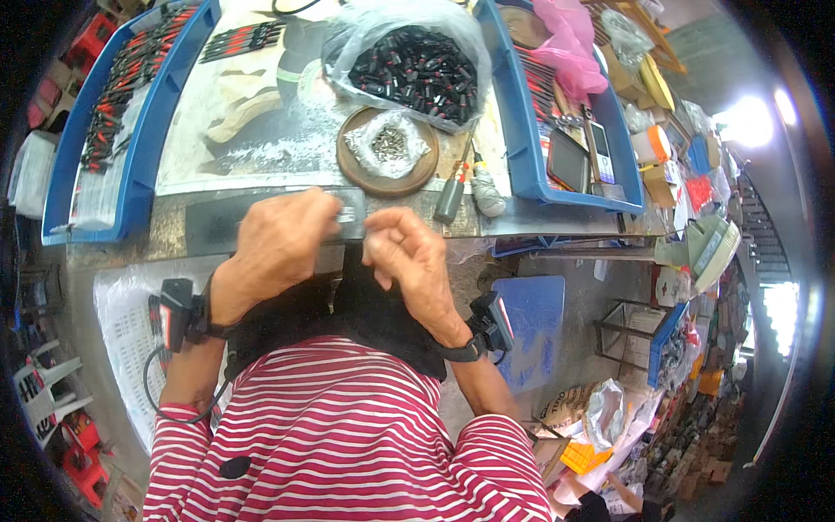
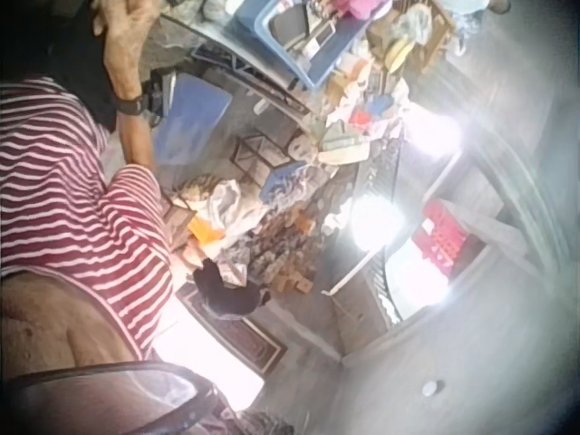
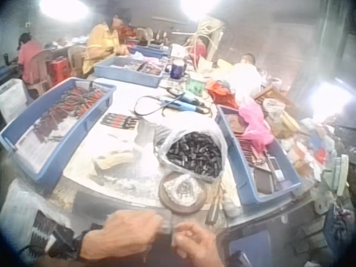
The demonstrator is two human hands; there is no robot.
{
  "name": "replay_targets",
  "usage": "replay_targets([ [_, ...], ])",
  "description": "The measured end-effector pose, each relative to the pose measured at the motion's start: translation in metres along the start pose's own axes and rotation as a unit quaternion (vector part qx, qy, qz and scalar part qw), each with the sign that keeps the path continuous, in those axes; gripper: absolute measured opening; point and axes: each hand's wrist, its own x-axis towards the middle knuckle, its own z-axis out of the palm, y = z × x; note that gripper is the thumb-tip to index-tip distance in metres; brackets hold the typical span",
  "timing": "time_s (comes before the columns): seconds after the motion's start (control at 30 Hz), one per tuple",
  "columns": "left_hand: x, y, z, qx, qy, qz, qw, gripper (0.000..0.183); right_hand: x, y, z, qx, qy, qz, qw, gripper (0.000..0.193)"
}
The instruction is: The person assembles small electronic components at a workbench. They insert a metal pin into a black plastic housing, use pliers to secure it, and place the finished unit into a blue tray. The process is repeated for multiple units.
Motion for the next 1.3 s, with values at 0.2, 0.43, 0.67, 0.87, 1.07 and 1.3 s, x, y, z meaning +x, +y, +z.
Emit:
replay_targets([
  [0.2,-0.007,-0.01,-0.007,-0.011,0.027,-0.042,0.999,0.018,-0.001,-0.029,-0.013,-0.382,-0.286,0.041,0.878,0.017],
  [0.43,-0.004,-0.009,-0.004,-0.023,0.058,-0.044,0.997,0.013,0.068,-0.117,-0.065,-0.457,0.038,-0.113,0.882,0.011],
  [0.67,-0.002,-0.009,-0.001,-0.043,0.075,-0.065,0.994,0.015,0.12,-0.083,-0.07,-0.547,0.07,-0.206,0.808,0.012],
  [0.87,-0.003,-0.009,-0.003,-0.048,0.074,-0.088,0.992,0.019,0.143,-0.061,-0.063,-0.58,0.107,-0.223,0.777,0.015],
  [1.07,-0.002,-0.009,-0.002,-0.054,0.089,-0.1,0.99,0.019,0.159,-0.051,-0.051,-0.692,0.137,-0.185,0.684,0.026],
  [1.3,-0.004,-0.009,-0.004,-0.061,0.086,-0.109,0.988,0.019,0.176,-0.042,-0.053,-0.664,0.186,-0.169,0.705,0.028],
])
